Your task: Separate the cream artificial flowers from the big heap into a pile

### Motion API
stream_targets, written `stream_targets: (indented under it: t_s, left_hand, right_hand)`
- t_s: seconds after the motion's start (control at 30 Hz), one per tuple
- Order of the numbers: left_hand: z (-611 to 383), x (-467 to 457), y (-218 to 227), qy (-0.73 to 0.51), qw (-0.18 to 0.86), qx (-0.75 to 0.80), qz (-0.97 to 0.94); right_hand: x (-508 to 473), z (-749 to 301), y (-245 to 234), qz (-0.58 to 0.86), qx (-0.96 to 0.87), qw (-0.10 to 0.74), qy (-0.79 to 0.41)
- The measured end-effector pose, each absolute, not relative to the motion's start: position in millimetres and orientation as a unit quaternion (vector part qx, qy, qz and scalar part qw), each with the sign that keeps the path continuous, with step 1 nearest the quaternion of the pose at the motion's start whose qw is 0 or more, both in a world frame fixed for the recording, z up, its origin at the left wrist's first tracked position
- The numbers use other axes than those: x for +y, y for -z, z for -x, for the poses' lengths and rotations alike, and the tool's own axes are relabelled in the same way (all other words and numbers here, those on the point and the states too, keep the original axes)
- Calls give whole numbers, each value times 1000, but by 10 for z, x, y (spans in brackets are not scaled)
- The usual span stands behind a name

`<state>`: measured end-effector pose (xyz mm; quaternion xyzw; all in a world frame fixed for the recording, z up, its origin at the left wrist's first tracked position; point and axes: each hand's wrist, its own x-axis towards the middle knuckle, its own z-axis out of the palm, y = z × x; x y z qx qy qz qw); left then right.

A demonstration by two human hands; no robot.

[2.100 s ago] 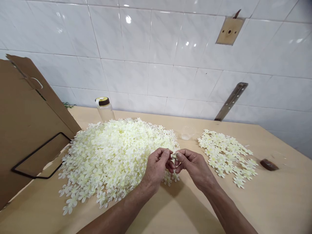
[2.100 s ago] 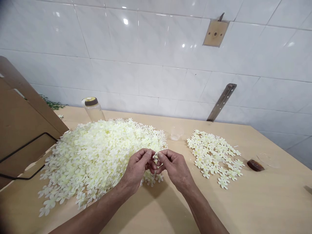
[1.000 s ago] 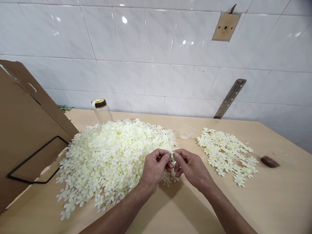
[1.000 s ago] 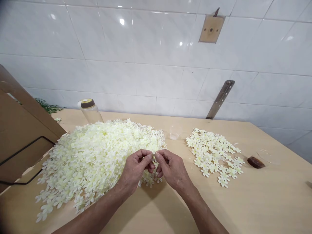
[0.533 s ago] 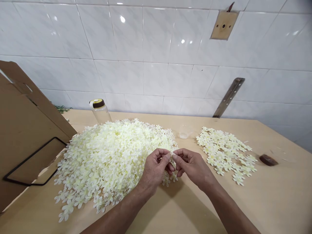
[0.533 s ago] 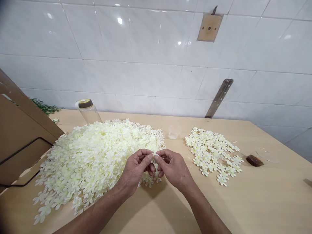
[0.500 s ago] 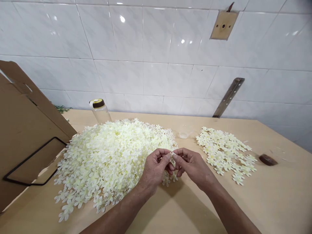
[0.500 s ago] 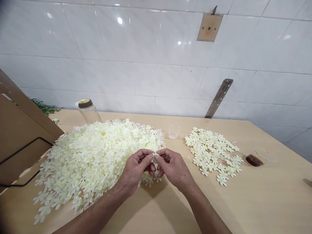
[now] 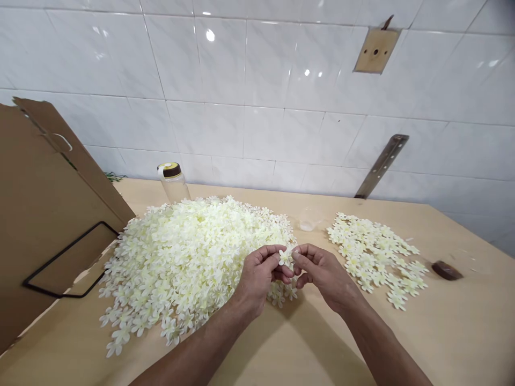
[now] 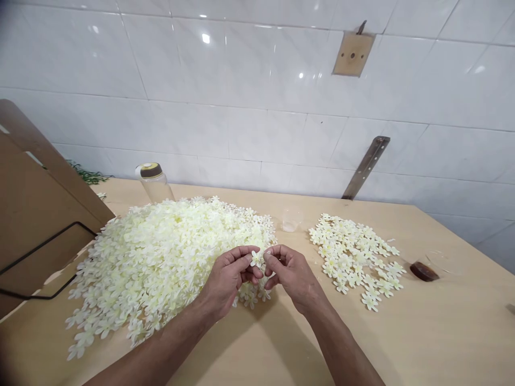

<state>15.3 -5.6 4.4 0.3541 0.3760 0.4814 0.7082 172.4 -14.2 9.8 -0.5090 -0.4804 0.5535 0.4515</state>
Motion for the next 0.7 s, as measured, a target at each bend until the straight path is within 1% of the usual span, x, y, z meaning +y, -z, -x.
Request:
stream_targets:
  t_s: [0.2, 0.37, 0.57, 0.7]
  left_hand:
    - [-138, -30, -52, -484, 757, 354, -258]
    - [-142, -22, -30, -462, 789, 332, -232]
    - [-133, -51, -46, -439, 771, 355, -296]
    - [-130, -73, -79, -446, 732, 384, -344]
  right_hand:
    - [-162, -1742, -139, 447, -451, 470, -613]
    - [-184, -1734, -166, 413, -452, 459, -644]
    - [-196, -1751, -163, 404, -457, 452, -650]
    - [-174, -1744, -135, 418, -448, 459, -643]
